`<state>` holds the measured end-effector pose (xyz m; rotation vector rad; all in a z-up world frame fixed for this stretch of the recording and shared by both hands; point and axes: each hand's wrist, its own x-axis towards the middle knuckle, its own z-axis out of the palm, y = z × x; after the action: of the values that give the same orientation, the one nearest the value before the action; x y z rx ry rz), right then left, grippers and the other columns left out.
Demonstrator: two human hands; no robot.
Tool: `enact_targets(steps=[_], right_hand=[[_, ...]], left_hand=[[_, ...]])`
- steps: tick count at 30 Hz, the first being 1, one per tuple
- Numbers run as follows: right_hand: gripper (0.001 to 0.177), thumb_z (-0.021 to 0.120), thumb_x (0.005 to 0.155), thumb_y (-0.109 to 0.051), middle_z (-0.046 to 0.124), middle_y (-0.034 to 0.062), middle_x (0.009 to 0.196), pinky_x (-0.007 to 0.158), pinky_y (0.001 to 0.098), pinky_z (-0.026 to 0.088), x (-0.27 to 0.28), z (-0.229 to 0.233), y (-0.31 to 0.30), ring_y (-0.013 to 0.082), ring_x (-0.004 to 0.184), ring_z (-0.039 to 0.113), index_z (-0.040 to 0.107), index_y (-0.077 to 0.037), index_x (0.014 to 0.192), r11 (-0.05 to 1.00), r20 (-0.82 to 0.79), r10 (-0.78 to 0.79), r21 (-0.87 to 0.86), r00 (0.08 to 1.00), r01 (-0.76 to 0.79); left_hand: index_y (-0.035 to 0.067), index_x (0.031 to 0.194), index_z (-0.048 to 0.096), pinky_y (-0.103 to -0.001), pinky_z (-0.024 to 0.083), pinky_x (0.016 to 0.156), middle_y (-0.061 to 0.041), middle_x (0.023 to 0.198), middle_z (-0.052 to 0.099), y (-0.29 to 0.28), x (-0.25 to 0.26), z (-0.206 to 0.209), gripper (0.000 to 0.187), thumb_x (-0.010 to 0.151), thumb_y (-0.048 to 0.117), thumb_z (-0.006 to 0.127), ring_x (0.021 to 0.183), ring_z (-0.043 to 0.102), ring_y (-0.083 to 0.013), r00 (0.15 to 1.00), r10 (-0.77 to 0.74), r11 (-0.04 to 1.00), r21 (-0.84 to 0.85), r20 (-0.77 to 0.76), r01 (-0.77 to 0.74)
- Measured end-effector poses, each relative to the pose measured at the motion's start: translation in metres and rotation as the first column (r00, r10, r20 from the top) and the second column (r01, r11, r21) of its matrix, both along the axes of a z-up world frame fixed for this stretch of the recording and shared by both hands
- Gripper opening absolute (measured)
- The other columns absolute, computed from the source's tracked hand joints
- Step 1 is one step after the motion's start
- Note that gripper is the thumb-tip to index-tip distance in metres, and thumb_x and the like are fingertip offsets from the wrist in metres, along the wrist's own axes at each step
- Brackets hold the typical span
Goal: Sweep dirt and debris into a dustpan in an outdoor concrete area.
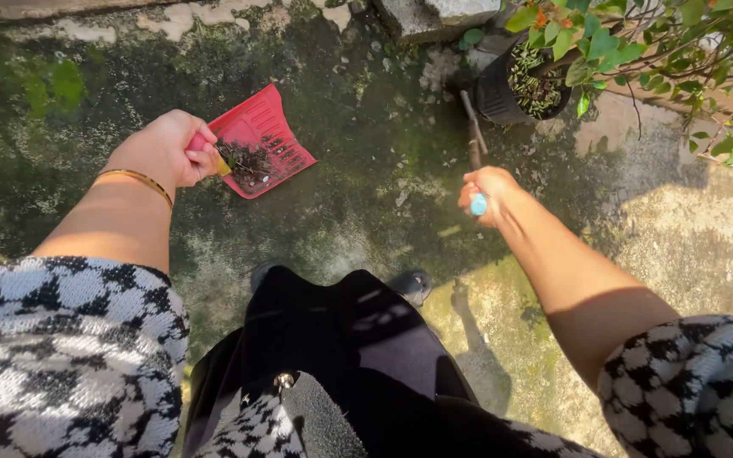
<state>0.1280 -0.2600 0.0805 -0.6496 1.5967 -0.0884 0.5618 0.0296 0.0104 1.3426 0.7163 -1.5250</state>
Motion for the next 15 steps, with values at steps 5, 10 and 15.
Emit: enact_targets(steps=[5,10,15], right_hand=[[0.03,0.057,0.099,-0.009,0.044,0.0064,0.066,0.032,0.0365,0.032,0.017,0.053,0.16,0.0185,0.04,0.037,0.033,-0.013,0.117,0.933,-0.087,0.361,0.023,0.929,-0.36],[0.03,0.051,0.098,-0.011,0.043,0.0043,0.061,0.031,0.0291,0.028,-0.006,0.132,0.191,0.0113,0.039,0.033,0.04,-0.015,0.126,0.916,0.001,0.36,0.19,0.933,-0.354],[0.026,0.054,0.1,-0.016,0.044,0.0001,0.06,0.028,0.0265,0.024,0.009,0.126,0.127,0.0072,0.038,0.032,0.045,-0.012,0.124,0.957,0.133,0.273,0.06,0.953,-0.283]], left_hand=[[0.009,0.072,0.036,-0.014,0.026,0.039,-0.003,0.07,0.045,-0.019,0.012,-0.028,0.024,0.089,0.005,0.053,0.056,0.04,-0.0075,0.994,0.081,0.997,0.017,-0.078,-0.08],[0.01,0.073,0.036,-0.015,0.026,0.04,-0.001,0.071,0.043,-0.022,0.007,-0.015,0.025,0.09,0.006,0.053,0.057,0.041,-0.0075,0.997,0.062,0.998,0.028,-0.055,-0.061],[0.008,0.074,0.037,-0.016,0.024,0.042,-0.002,0.072,0.041,-0.018,-0.007,0.007,0.021,0.091,0.004,0.05,0.058,0.041,-0.0083,0.998,0.068,0.997,0.029,-0.014,-0.068]])
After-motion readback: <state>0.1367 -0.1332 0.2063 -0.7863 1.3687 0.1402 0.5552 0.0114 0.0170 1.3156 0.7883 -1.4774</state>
